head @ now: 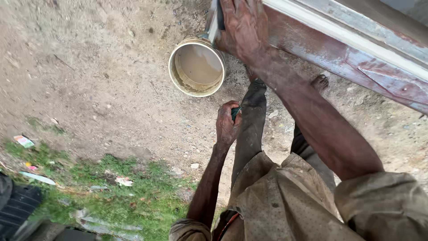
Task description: The person scrubs a metal frame with a dark sponge, repeatedly dipping it into a bucket of water. They work along the edges and corners of the frame, occasionally switching hands and adjusting their grip.
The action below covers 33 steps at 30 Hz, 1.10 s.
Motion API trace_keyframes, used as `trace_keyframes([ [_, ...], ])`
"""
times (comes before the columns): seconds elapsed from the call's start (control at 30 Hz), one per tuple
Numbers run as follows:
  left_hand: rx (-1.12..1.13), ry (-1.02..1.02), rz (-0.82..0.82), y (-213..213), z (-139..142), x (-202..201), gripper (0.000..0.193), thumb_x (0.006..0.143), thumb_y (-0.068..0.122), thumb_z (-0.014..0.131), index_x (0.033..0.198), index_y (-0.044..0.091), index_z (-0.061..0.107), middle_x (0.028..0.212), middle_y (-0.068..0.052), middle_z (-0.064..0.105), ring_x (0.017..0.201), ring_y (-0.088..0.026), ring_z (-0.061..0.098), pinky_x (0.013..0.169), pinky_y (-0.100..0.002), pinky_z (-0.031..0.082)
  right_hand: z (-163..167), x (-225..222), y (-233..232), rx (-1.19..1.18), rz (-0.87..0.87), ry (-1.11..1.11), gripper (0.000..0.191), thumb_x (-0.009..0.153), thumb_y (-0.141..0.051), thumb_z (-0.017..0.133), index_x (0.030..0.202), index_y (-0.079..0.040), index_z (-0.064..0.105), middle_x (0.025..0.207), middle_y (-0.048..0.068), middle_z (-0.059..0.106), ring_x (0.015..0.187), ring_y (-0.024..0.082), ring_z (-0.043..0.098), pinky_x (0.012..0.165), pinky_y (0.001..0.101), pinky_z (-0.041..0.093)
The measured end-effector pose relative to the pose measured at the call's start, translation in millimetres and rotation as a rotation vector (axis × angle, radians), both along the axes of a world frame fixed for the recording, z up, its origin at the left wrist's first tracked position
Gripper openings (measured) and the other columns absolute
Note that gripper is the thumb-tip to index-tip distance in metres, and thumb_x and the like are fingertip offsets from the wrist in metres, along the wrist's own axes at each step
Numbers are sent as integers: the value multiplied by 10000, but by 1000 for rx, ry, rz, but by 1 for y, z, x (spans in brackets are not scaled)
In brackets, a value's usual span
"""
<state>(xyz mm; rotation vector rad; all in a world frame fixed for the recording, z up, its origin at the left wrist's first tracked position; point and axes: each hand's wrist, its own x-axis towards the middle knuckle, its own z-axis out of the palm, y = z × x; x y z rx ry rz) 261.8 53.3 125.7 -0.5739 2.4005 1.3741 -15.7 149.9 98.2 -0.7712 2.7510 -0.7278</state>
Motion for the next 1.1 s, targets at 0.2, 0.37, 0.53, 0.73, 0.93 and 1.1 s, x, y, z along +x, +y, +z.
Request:
trace_keyframes([
  [0.2, -105, -156, -163, 29, -10, -5, 236, 988, 116, 677, 1195, 43, 590, 1256, -160, 650, 1114, -304, 662, 959, -440, 551, 11, 82, 194, 91, -76, 118, 930, 885, -118, 876, 1670, 8, 392, 1678, 194, 418, 1561, 383, 392, 1315, 515, 416],
  [0.37, -58, 20, -261, 74, -16, 10, 237, 984, 74, 653, 1197, 24, 561, 1286, -159, 658, 1168, -317, 644, 1000, -463, 528, -4, 187, 403, 297, -212, -44, 826, 1000, -198, 839, 1662, 26, 400, 1651, 250, 452, 1567, 413, 389, 1323, 573, 340],
  [0.53, -31, -73, -318, 155, -30, 26, 255, 978, 86, 659, 1210, 29, 568, 1293, -159, 657, 1172, -318, 653, 976, -460, 538, -24, 279, 582, 410, -305, -160, 835, 918, -137, 769, 1666, 11, 429, 1681, 266, 510, 1569, 443, 441, 1334, 536, 344],
  [0.73, -96, -83, -487, 226, -38, 57, 251, 964, 126, 704, 1175, 31, 606, 1227, -146, 689, 1090, -318, 668, 912, -468, 553, -2, 356, 739, 531, -440, -138, 608, 1066, -100, 697, 1612, 0, 447, 1596, 206, 523, 1551, 365, 445, 1341, 463, 374],
  [0.93, -118, -198, -517, 251, -28, 58, 270, 1010, 160, 722, 1217, 24, 614, 1154, -195, 652, 1037, -333, 663, 847, -491, 532, 7, 322, 692, 262, -557, -20, 630, 970, 111, 636, 1568, -16, 488, 1550, 239, 577, 1544, 385, 465, 1291, 615, 358],
  [1.1, -37, -53, -453, 275, -6, 43, 240, 1013, 112, 672, 1219, 21, 588, 1216, -173, 677, 1089, -303, 677, 888, -449, 555, -27, 251, 516, 106, -344, -192, 1132, 728, -197, 893, 1682, -84, 295, 1699, 224, 369, 1547, 432, 327, 1254, 648, 267],
])
